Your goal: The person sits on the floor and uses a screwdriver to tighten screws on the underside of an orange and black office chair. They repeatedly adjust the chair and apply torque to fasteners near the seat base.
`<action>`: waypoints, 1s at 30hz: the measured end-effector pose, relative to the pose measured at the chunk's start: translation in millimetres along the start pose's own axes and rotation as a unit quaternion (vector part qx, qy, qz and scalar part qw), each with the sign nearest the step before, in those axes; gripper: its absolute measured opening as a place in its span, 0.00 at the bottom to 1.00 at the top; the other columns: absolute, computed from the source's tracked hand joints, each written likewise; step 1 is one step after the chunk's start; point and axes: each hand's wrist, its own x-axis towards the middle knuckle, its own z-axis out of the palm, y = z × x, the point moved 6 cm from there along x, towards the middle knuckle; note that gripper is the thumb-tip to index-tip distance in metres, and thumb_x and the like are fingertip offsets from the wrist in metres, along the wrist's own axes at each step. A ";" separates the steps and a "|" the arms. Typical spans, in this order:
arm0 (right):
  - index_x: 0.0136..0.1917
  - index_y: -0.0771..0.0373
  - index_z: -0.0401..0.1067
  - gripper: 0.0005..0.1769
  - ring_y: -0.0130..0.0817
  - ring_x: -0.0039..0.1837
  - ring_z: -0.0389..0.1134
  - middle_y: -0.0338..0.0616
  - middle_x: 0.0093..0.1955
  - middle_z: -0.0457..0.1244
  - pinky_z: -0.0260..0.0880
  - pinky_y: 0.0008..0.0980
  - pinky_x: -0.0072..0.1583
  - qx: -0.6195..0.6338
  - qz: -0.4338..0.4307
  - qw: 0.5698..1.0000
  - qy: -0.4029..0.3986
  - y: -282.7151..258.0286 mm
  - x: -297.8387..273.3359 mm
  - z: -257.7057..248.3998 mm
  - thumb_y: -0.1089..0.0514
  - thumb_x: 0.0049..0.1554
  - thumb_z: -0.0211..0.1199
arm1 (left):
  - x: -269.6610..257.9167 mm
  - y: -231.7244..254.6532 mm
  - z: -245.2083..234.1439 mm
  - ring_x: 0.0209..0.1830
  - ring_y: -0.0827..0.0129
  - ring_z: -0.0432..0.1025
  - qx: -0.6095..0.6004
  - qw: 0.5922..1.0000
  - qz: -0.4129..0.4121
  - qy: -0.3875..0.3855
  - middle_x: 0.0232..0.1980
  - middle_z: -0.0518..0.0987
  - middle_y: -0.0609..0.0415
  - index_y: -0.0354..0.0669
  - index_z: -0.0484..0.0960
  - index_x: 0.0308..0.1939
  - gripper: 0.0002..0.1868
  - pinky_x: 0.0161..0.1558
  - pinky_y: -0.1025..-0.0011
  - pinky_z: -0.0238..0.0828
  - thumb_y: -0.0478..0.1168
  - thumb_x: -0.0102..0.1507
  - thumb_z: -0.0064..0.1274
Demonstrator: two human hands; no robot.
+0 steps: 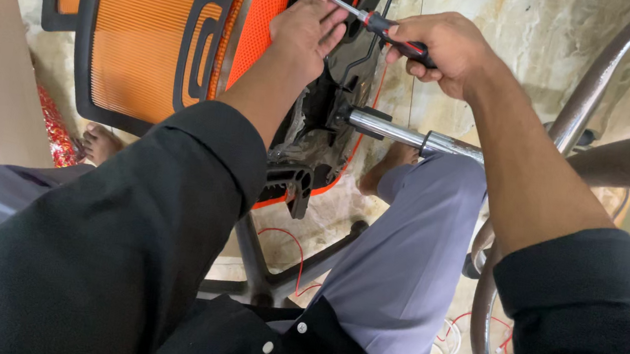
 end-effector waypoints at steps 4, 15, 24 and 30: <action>0.58 0.66 0.79 0.17 0.23 0.27 0.58 0.44 0.37 0.69 0.47 0.24 0.27 -0.020 0.002 1.000 0.009 -3.6 0.0 0.3 0.58 0.56 0.65 | 4.5 0.0 -0.5 0.38 0.64 0.81 0.004 1.000 0.013 0.010 0.42 0.84 0.48 0.32 0.82 0.42 0.05 0.40 0.69 0.83 0.30 0.63 0.58; 0.59 0.64 0.81 0.18 0.21 0.28 0.57 0.40 0.35 0.68 0.47 0.23 0.29 -0.016 -0.015 1.000 0.011 5.2 -0.3 1.5 0.58 0.55 0.66 | -2.8 1.9 0.6 0.38 0.64 0.81 0.047 0.999 0.005 -0.004 0.40 0.84 0.48 0.30 0.82 0.41 0.04 0.42 0.69 0.86 0.30 0.63 0.57; 0.59 0.64 0.80 0.19 0.20 0.30 0.60 0.41 0.35 0.68 0.50 0.22 0.30 0.000 -0.040 0.999 0.020 1.6 0.0 2.9 0.60 0.54 0.67 | -5.6 7.1 3.8 0.41 0.61 0.83 0.040 0.998 0.027 -0.028 0.42 0.83 0.48 0.32 0.82 0.42 0.05 0.43 0.67 0.86 0.31 0.63 0.57; 0.58 0.64 0.81 0.18 0.19 0.30 0.59 0.40 0.36 0.68 0.50 0.22 0.30 -0.029 -0.054 0.998 0.022 1.4 -3.2 0.1 0.62 0.54 0.66 | -6.0 6.0 3.3 0.40 0.60 0.83 0.051 0.998 0.036 -0.027 0.41 0.83 0.45 0.27 0.81 0.41 0.06 0.43 0.67 0.88 0.28 0.62 0.56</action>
